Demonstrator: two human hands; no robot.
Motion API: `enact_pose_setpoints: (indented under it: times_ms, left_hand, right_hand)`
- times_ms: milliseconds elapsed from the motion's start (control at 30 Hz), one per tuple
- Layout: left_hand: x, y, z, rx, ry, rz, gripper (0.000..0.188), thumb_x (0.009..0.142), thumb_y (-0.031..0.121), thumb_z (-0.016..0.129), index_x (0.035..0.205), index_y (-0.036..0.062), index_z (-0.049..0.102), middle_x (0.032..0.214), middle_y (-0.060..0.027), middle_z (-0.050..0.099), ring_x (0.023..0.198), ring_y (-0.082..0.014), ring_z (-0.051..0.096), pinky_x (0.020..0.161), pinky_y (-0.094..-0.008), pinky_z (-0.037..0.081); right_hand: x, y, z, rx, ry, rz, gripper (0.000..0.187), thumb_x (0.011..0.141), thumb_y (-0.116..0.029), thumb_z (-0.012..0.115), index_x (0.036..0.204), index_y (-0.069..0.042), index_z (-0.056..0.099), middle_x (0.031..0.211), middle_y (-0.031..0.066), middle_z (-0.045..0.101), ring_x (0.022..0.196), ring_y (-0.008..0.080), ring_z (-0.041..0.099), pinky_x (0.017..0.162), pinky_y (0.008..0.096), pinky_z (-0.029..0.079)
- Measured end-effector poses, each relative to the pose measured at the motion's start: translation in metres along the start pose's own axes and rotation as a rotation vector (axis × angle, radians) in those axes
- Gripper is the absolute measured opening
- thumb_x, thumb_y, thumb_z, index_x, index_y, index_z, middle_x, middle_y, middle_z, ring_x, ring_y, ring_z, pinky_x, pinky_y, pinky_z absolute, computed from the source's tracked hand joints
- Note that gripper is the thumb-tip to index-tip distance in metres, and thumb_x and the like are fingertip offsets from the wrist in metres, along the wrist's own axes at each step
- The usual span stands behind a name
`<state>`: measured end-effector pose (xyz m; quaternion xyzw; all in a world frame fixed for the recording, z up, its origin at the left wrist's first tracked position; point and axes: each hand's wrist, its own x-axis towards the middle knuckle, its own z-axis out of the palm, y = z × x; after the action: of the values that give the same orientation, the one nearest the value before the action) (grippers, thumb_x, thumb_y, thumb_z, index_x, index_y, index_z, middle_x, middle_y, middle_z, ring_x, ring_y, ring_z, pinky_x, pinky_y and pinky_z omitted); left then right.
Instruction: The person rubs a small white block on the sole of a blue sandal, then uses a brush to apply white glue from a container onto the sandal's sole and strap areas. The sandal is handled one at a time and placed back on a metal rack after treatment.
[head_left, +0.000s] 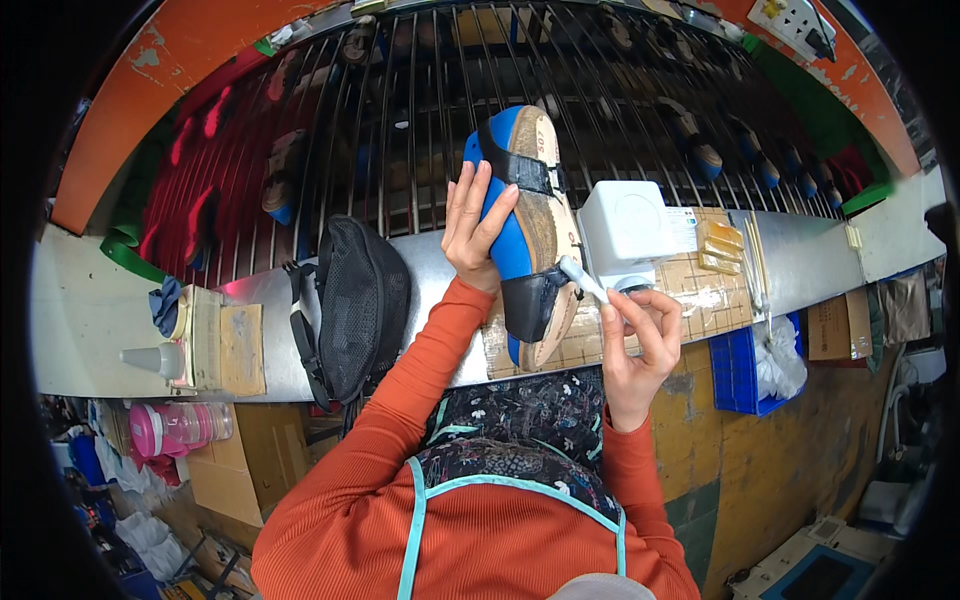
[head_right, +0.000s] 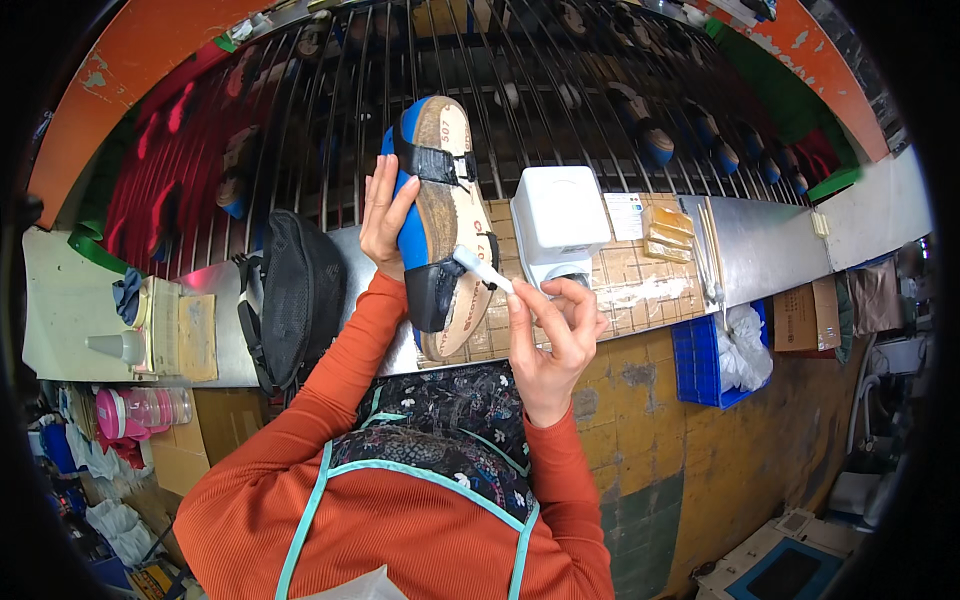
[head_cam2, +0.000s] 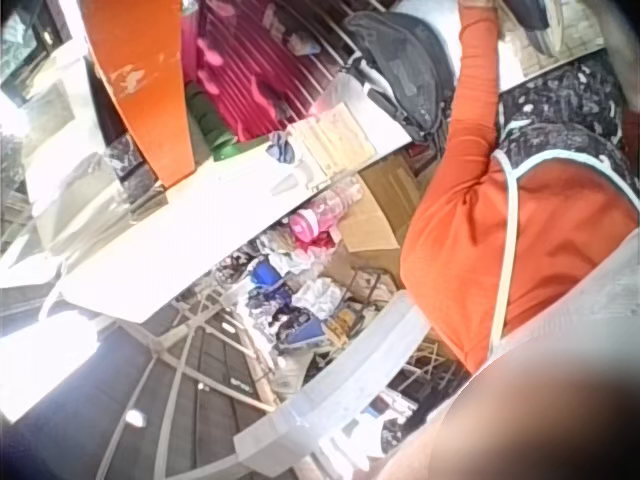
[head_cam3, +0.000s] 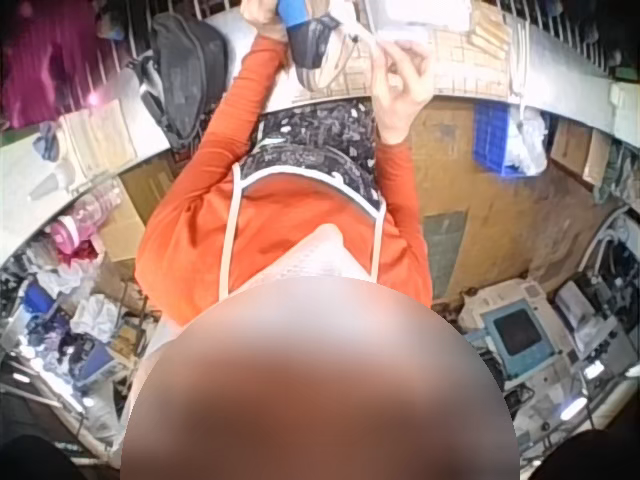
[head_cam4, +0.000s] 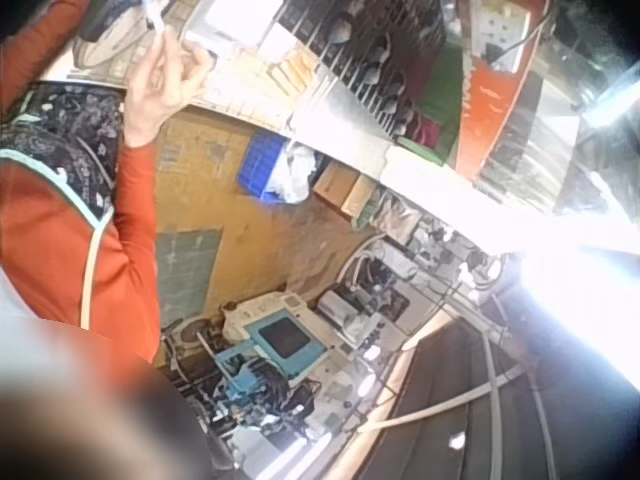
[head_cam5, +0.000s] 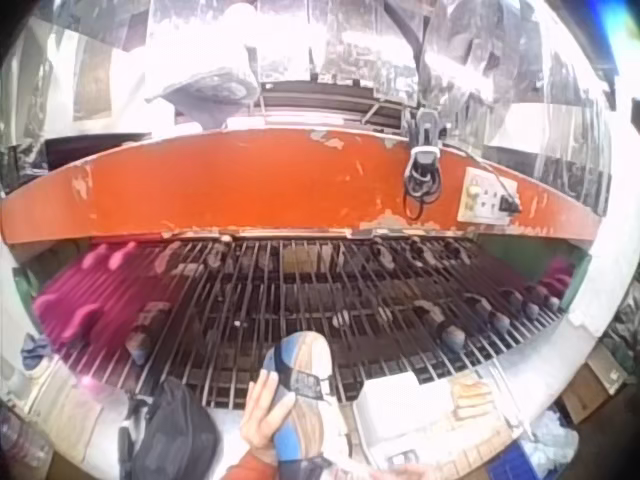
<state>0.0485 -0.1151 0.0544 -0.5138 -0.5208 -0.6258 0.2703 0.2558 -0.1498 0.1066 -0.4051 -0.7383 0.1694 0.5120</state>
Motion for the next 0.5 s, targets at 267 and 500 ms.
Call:
enact_pose_setpoints:
  times_ms: [267,500]
  left_hand:
    - [0.002,-0.001,0.0,-0.002,-0.031,-0.009,0.036,0.078,0.015,0.069,0.113,0.0223,0.066,0.131,-0.0136,0.055,0.124,-0.0351,0.05,0.104,-0.0504,0.036]
    - [-0.001,0.008,-0.001,-0.034,-0.059,-0.055,0.04,0.077,0.012,0.069,0.116,0.0214,0.065,0.131,-0.0135,0.055,0.124,-0.0347,0.05,0.104,-0.0498,0.036]
  right_hand:
    - [0.007,0.01,-0.006,0.057,-0.069,-0.086,0.02,0.075,-0.005,0.074,0.094,-0.007,0.072,0.097,0.0048,0.057,0.07,0.0111,0.053,0.072,0.0256,0.036]
    - [-0.007,0.011,-0.009,0.162,-0.077,-0.026,0.02,0.073,-0.005,0.076,0.093,-0.008,0.073,0.094,0.0046,0.058,0.066,0.0111,0.053,0.078,0.0278,0.035]
